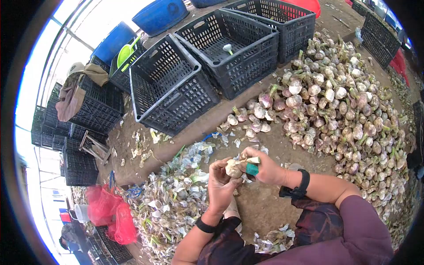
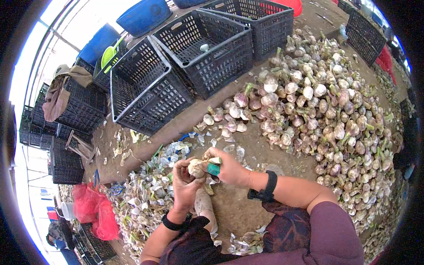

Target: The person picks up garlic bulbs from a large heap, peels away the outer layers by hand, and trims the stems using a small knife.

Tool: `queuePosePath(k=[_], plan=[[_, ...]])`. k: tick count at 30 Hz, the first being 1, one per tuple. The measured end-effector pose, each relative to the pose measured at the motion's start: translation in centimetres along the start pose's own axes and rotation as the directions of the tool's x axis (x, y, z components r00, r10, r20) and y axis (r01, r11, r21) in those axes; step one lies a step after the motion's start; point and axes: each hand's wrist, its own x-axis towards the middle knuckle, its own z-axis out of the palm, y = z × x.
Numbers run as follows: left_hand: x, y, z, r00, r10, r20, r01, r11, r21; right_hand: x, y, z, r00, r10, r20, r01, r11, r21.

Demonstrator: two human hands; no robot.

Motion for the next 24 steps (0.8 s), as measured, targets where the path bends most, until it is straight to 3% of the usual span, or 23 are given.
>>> queuePosePath(k=[3, 6, 9, 12, 18, 21, 24], plan=[[0.0, 0.6, 0.0, 0.996, -0.085, -0.035, 0.081, 0.992, -0.100, 0.4, 0.5, -0.1, 0.982, -0.186, -0.022, 0.178, 0.963, -0.201], [0.0, 0.6, 0.0, 0.987, -0.145, -0.061, 0.135, 0.979, -0.150, 0.6, 0.8, -0.2, 0.985, -0.164, -0.053, 0.149, 0.963, -0.225], [0.1, 0.8, 0.3, 0.968, -0.244, -0.065, 0.219, 0.939, -0.265, 0.6, 0.1, -0.2, 0.973, -0.224, -0.054, 0.180, 0.886, -0.426], [0.0, 0.2, -0.2, 0.954, -0.300, -0.001, 0.274, 0.873, -0.404, 0.6, 0.4, -0.5, 0.935, -0.354, -0.015, 0.299, 0.809, -0.506], [0.2, -1.0, -1.4, 0.916, -0.399, 0.048, 0.378, 0.814, -0.441, 0.3, -1.2, -0.7, 0.996, -0.090, -0.017, 0.076, 0.914, -0.399], [0.4, -0.8, -1.7, 0.892, -0.442, 0.097, 0.438, 0.788, -0.433, 0.8, 0.0, -1.5, 0.952, -0.286, 0.112, 0.303, 0.809, -0.503], [0.8, -0.1, -1.2, 0.864, -0.486, 0.130, 0.493, 0.769, -0.407, 0.9, -0.3, -1.6, 0.912, -0.384, 0.144, 0.391, 0.707, -0.589]])
